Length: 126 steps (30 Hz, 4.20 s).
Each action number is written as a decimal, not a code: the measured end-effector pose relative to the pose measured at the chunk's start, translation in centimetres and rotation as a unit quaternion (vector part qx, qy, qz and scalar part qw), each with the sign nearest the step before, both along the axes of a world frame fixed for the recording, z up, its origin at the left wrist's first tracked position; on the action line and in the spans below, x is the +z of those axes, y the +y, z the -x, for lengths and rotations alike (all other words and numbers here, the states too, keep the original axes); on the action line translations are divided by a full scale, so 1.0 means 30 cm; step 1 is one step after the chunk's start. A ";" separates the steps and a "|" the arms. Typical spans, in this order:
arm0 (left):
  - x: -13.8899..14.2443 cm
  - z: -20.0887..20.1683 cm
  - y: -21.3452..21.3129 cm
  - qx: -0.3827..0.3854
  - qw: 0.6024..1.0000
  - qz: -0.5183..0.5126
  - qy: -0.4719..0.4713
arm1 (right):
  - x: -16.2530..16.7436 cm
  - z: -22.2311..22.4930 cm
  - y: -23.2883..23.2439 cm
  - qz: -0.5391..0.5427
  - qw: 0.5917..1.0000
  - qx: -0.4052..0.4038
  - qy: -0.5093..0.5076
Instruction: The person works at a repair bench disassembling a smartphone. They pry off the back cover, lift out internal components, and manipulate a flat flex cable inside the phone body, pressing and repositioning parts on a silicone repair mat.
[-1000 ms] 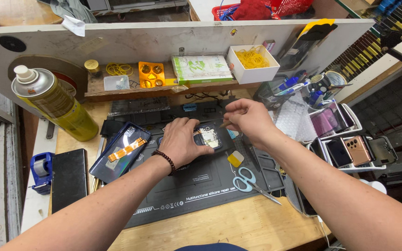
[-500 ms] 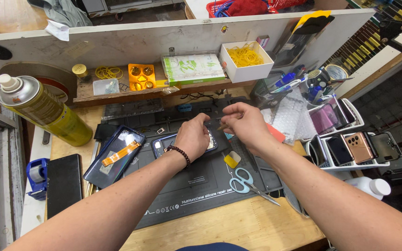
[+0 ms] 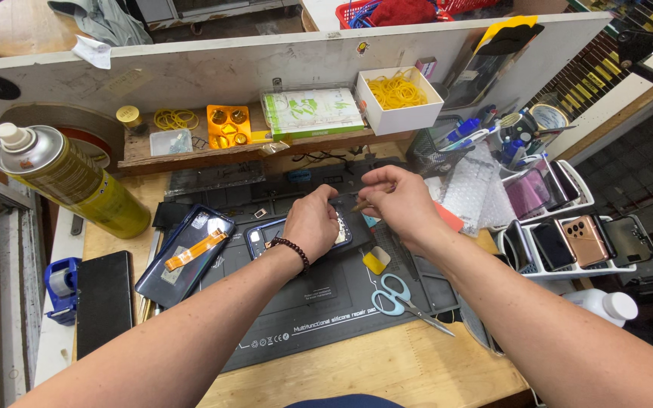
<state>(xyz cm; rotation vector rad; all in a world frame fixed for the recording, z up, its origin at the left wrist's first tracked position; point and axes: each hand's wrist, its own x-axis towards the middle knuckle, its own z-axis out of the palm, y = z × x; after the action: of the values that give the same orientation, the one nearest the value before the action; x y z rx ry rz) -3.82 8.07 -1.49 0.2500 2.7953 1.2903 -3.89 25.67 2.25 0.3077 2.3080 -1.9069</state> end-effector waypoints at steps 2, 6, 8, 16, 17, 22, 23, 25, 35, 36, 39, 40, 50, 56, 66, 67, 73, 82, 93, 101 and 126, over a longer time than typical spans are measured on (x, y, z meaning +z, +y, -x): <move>0.003 -0.002 -0.001 0.000 1.000 -0.004 0.001 | 0.002 0.000 -0.005 -0.007 1.000 0.009 0.007; 0.028 -0.018 -0.014 -0.009 1.000 -0.024 -0.018 | 0.001 -0.008 -0.010 -0.045 0.998 0.025 0.030; 0.045 -0.041 -0.031 -0.019 0.999 0.001 0.027 | 0.000 -0.018 -0.004 -0.093 0.993 0.045 0.051; 0.098 -0.119 -0.080 -0.080 0.976 0.160 0.128 | -0.008 -0.051 -0.011 -0.131 0.985 0.071 0.083; 0.100 -0.117 -0.080 -0.078 0.975 0.176 0.108 | 0.001 -0.055 -0.016 -0.136 0.986 0.066 0.074; 0.096 -0.082 -0.083 -0.073 0.972 0.223 -0.023 | 0.069 -0.101 -0.055 -0.266 0.949 0.077 0.151; 0.091 -0.075 -0.086 -0.075 0.973 0.219 -0.022 | 0.082 -0.111 -0.064 -0.319 0.934 0.091 0.131; 0.080 -0.066 -0.087 -0.079 0.974 0.211 -0.019 | 0.102 -0.136 -0.075 -0.422 0.895 0.117 0.089; 0.048 -0.056 -0.119 -0.102 0.977 0.188 0.017 | 0.165 -0.093 -0.085 -0.418 0.879 0.191 0.129; 0.049 -0.052 -0.123 -0.104 0.976 0.190 0.012 | 0.166 -0.096 -0.086 -0.446 0.875 0.169 0.082; 0.052 -0.054 -0.124 -0.104 0.976 0.192 0.008 | 0.159 -0.111 -0.099 -0.453 0.876 0.149 0.069; 0.054 -0.056 -0.119 -0.104 0.976 0.192 0.009 | 0.157 -0.114 -0.102 -0.443 0.880 0.149 0.086; 0.071 -0.076 -0.119 -0.081 0.978 0.194 0.003 | 0.173 -0.101 -0.140 -0.443 0.870 0.189 0.109; 0.070 -0.072 -0.117 -0.084 0.976 0.200 -0.010 | 0.160 -0.098 -0.139 -0.417 0.880 0.182 0.134; 0.053 -0.079 -0.120 -0.078 0.978 0.191 0.010 | 0.083 -0.074 -0.095 -0.368 0.896 0.196 0.153; 0.051 -0.078 -0.121 -0.077 0.979 0.191 0.009 | 0.081 -0.072 -0.095 -0.407 0.882 0.185 0.151; 0.048 -0.077 -0.129 -0.077 0.981 0.179 0.003 | 0.088 -0.060 -0.082 -0.265 0.950 0.139 0.094; 0.045 -0.074 -0.115 -0.062 0.988 0.078 0.120 | 0.057 -0.051 -0.059 -0.027 0.996 0.073 0.032; -0.070 0.197 -0.077 0.010 0.997 0.056 0.054 | -0.003 -0.008 0.022 0.012 1.000 -0.005 0.027; -0.188 0.344 -0.039 -0.011 0.997 0.075 0.013 | -0.041 -0.021 0.082 0.003 1.000 0.005 0.021; 0.052 -0.075 -0.137 -0.084 0.981 0.172 0.007 | 0.010 -0.131 -0.024 -0.222 0.969 0.060 0.095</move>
<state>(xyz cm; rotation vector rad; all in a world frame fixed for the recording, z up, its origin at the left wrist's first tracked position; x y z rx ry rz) -1.57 3.95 0.07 0.4639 2.8707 0.7570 0.05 24.94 2.55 0.0240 2.7968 -1.4020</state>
